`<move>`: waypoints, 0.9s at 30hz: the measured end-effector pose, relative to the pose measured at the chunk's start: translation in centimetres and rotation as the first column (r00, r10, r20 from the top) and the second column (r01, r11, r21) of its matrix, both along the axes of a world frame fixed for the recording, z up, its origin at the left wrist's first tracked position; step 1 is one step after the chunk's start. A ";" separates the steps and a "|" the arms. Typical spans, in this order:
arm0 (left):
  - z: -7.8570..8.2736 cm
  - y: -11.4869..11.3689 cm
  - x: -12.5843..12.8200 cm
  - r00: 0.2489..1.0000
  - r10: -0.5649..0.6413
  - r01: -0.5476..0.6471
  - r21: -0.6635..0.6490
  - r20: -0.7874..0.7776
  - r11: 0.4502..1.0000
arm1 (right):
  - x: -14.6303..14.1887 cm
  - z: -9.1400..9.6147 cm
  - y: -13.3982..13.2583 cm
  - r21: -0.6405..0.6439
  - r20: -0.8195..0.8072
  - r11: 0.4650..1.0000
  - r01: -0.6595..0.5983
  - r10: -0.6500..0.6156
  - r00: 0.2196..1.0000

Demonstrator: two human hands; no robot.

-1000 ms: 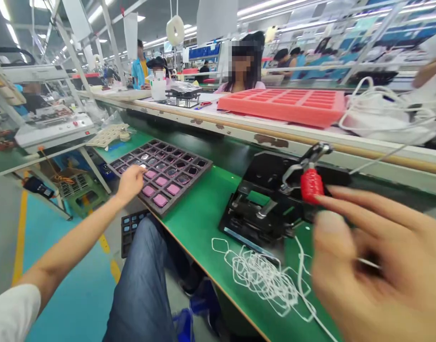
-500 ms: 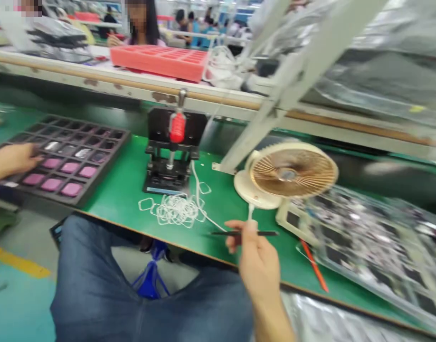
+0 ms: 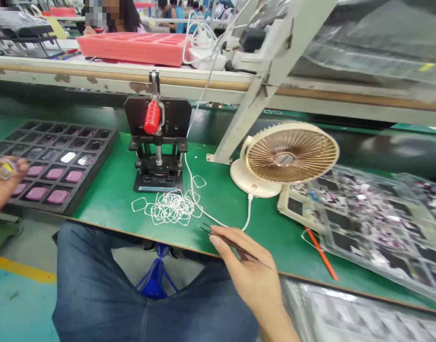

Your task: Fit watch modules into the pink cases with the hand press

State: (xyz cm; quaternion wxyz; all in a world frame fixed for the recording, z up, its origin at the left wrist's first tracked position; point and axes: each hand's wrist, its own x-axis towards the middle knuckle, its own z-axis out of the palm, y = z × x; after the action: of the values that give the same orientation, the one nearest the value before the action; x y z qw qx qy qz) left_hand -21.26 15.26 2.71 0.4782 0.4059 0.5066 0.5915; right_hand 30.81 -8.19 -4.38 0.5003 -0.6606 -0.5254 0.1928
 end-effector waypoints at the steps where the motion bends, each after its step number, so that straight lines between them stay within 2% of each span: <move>1: -0.1 -2.0 2.8 0.999 -0.050 0.049 0.027 0.018 0.998 | -0.9 -0.2 0.2 0.038 -0.063 0.999 -0.004 0.006 0.998; 4: -1.6 -8.2 11.8 0.978 -0.198 0.202 -0.068 0.063 0.977 | -4.7 -0.8 1.1 0.189 -0.161 0.980 -0.065 0.097 0.982; 6: -3.3 -11.7 16.9 0.915 -0.371 0.393 -0.149 0.158 0.907 | -7.5 -1.0 1.9 0.299 -0.141 0.944 -0.140 0.189 0.972; 9: -5.4 -15.0 21.6 0.830 -0.506 0.552 -0.217 0.235 0.805 | -10.5 -1.1 2.9 0.393 -0.069 0.875 -0.282 0.334 0.940; 11: -6.0 -16.0 22.7 0.805 -0.534 0.588 -0.226 0.257 0.777 | -11.6 -1.4 3.2 0.418 -0.029 0.834 -0.361 0.409 0.912; 13: -6.0 -16.4 22.9 0.799 -0.539 0.595 -0.224 0.265 0.772 | -12.0 -1.8 3.1 0.429 -0.013 0.812 -0.395 0.442 0.897; 19: -6.3 -16.3 22.6 0.801 -0.543 0.596 -0.260 0.252 0.759 | -11.6 -3.0 2.5 0.414 -0.011 0.812 -0.411 0.456 0.890; 27: -6.2 -16.4 22.5 0.806 -0.560 0.591 -0.309 0.190 0.745 | -11.0 -3.0 2.7 0.421 0.060 0.773 -0.474 0.498 0.865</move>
State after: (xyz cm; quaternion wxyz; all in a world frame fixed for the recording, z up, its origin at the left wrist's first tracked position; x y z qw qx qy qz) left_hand 1.23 -1.12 -3.51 0.7230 0.4241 0.4335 0.3309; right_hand 19.78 -5.54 -7.33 0.5784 -0.3726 -0.6931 0.2152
